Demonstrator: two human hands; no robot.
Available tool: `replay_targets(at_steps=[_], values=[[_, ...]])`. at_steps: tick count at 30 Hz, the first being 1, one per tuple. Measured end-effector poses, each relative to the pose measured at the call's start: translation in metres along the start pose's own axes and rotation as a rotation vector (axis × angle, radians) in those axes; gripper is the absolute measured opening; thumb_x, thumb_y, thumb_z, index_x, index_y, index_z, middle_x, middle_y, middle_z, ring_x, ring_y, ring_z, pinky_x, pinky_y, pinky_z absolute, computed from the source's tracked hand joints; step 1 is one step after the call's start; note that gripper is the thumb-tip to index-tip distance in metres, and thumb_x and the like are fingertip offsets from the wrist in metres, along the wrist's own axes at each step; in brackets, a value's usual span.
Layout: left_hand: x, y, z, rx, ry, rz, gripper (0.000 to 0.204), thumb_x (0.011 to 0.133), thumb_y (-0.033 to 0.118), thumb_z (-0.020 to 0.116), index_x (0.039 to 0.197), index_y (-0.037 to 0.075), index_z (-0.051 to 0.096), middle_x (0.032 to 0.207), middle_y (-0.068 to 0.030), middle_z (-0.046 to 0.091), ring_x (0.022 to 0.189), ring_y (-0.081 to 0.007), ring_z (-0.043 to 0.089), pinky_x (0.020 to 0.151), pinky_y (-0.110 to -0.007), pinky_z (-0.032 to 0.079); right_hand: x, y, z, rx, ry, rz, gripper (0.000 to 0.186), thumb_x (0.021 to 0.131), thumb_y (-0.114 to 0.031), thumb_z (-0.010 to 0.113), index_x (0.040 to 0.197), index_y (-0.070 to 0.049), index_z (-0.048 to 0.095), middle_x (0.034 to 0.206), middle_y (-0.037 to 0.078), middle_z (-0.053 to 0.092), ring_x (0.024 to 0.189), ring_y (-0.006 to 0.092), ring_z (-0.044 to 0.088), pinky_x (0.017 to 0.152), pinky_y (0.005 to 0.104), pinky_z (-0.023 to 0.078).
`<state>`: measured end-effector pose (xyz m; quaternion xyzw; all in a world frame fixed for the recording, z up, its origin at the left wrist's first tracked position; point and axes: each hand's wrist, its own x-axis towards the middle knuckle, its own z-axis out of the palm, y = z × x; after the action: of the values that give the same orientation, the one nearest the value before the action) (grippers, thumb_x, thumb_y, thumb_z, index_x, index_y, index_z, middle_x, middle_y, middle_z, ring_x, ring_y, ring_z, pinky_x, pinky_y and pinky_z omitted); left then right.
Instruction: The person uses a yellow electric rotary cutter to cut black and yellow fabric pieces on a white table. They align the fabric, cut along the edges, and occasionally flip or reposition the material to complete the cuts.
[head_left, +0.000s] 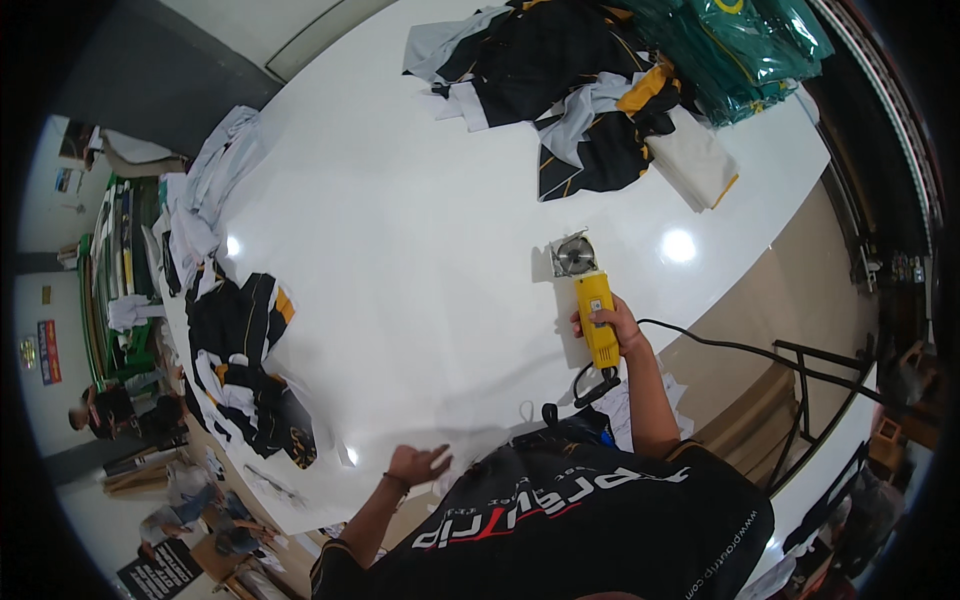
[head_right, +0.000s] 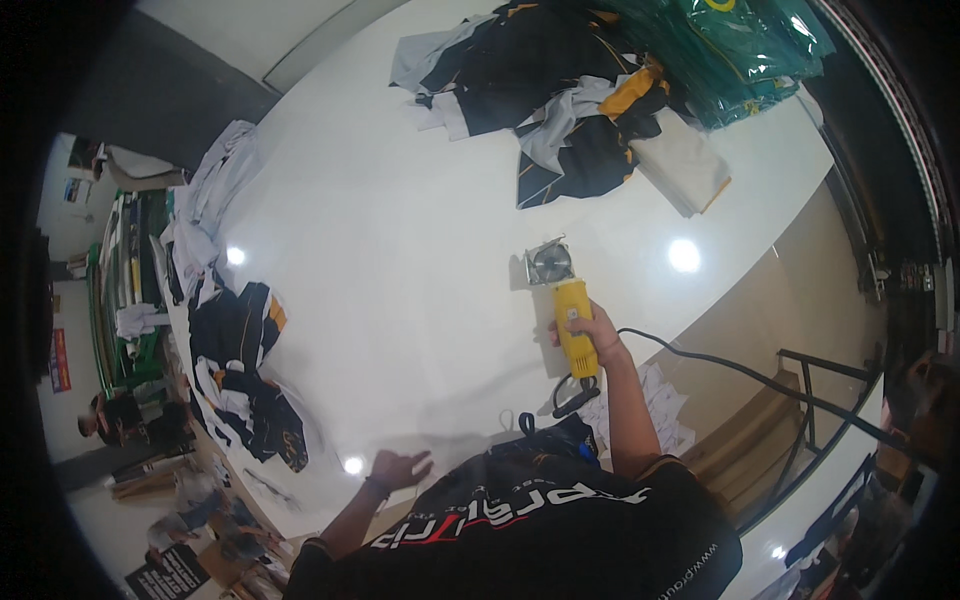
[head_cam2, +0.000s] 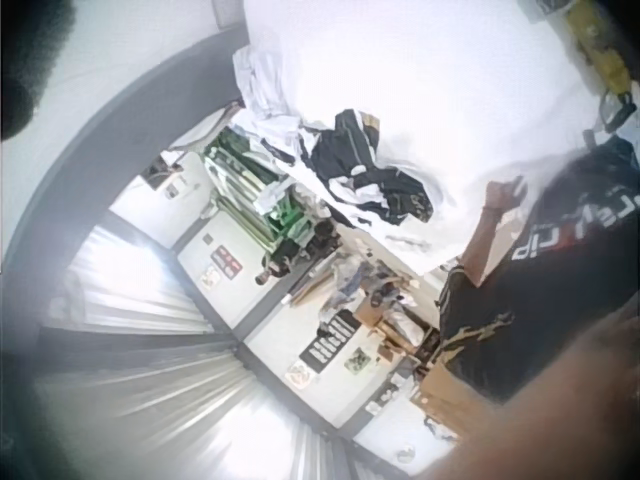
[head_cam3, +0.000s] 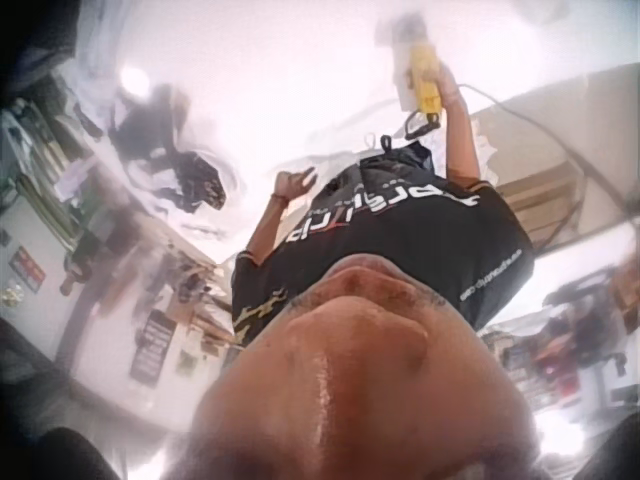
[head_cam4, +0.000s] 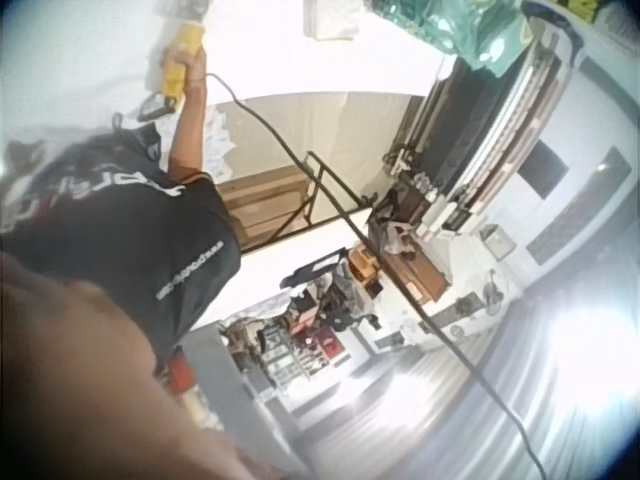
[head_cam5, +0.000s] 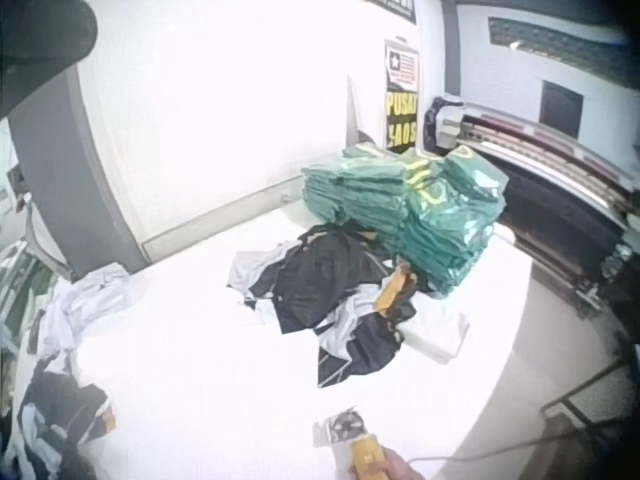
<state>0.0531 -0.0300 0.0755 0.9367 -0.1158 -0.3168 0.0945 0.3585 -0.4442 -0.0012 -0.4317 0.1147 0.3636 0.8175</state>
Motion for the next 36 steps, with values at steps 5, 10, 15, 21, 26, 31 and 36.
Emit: replay_targets(at_steps=[5, 10, 15, 21, 26, 31, 36], values=[[0.198, -0.064, -0.117, -0.033, 0.860, 0.091, 0.026, 0.092, 0.024, 0.076, 0.112, 0.007, 0.076, 0.092, -0.0109, 0.074, 0.082, -0.0286, 0.070, 0.073, -0.042, 0.056, -0.003, -0.002, 0.004, 0.004, 0.055, 0.030, 0.055, 0.082, -0.005, 0.068, 0.134, 0.002, 0.051, 0.104, 0.020, 0.070, 0.086, 0.0288, 0.072, 0.078, 0.0425, 0.062], [0.423, -0.075, -0.262, -0.153, 0.850, 0.200, 0.055, 0.097, 0.026, 0.067, 0.148, 0.009, 0.053, 0.151, -0.0160, 0.050, 0.141, -0.0349, 0.047, 0.115, -0.047, 0.042, -0.003, -0.015, 0.014, -0.176, 0.207, -0.039, 0.053, 0.084, -0.009, 0.070, 0.132, 0.002, 0.051, 0.106, 0.020, 0.069, 0.088, 0.0274, 0.072, 0.082, 0.0406, 0.061], [0.525, -0.060, -0.295, 0.149, 0.890, 0.082, 0.062, 0.098, 0.034, 0.066, 0.151, 0.007, 0.048, 0.156, -0.0159, 0.046, 0.142, -0.0344, 0.046, 0.116, -0.047, 0.040, 0.006, -0.019, -0.003, -0.439, 0.500, -0.158, 0.048, 0.087, -0.012, 0.070, 0.129, 0.003, 0.051, 0.109, 0.017, 0.069, 0.092, 0.0261, 0.071, 0.083, 0.0393, 0.059], [0.453, -0.048, -0.212, 0.119, 0.783, 0.089, 0.052, 0.097, 0.029, 0.064, 0.140, 0.000, 0.058, 0.141, -0.0166, 0.060, 0.124, -0.0322, 0.058, 0.105, -0.045, 0.048, 0.005, -0.052, -0.003, -0.512, 0.590, -0.139, 0.059, 0.084, -0.021, 0.076, 0.132, 0.005, 0.051, 0.109, 0.019, 0.071, 0.095, 0.0267, 0.072, 0.085, 0.0368, 0.056], [0.282, -0.028, -0.086, 0.151, 0.844, 0.132, 0.029, 0.090, 0.007, 0.063, 0.117, 0.001, 0.069, 0.094, -0.0105, 0.061, 0.091, -0.0275, 0.063, 0.082, -0.039, 0.054, 0.012, -0.072, -0.015, -0.815, 0.761, -0.161, 0.054, 0.085, -0.030, 0.078, 0.124, 0.006, 0.065, 0.097, 0.018, 0.075, 0.084, 0.0250, 0.073, 0.078, 0.0364, 0.057], [0.159, 0.047, -0.044, -0.703, 0.006, 0.264, 0.030, 0.087, 0.019, 0.075, 0.115, 0.008, 0.073, 0.087, -0.0124, 0.076, 0.085, -0.0336, 0.074, 0.078, -0.043, 0.059, 0.027, -0.078, -0.046, -1.045, 0.870, -0.247, 0.059, 0.088, -0.041, 0.078, 0.123, 0.005, 0.067, 0.097, 0.017, 0.075, 0.081, 0.0234, 0.073, 0.074, 0.0362, 0.057], [0.189, 0.026, -0.077, -0.500, 0.817, -0.045, 0.030, 0.091, 0.027, 0.076, 0.108, 0.003, 0.075, 0.101, -0.0163, 0.075, 0.096, -0.0356, 0.071, 0.088, -0.044, 0.056, 0.034, -0.077, -0.035, -1.326, 0.973, -0.335, 0.063, 0.091, -0.042, 0.076, 0.131, 0.005, 0.062, 0.100, 0.020, 0.076, 0.087, 0.0298, 0.076, 0.078, 0.0390, 0.059]])
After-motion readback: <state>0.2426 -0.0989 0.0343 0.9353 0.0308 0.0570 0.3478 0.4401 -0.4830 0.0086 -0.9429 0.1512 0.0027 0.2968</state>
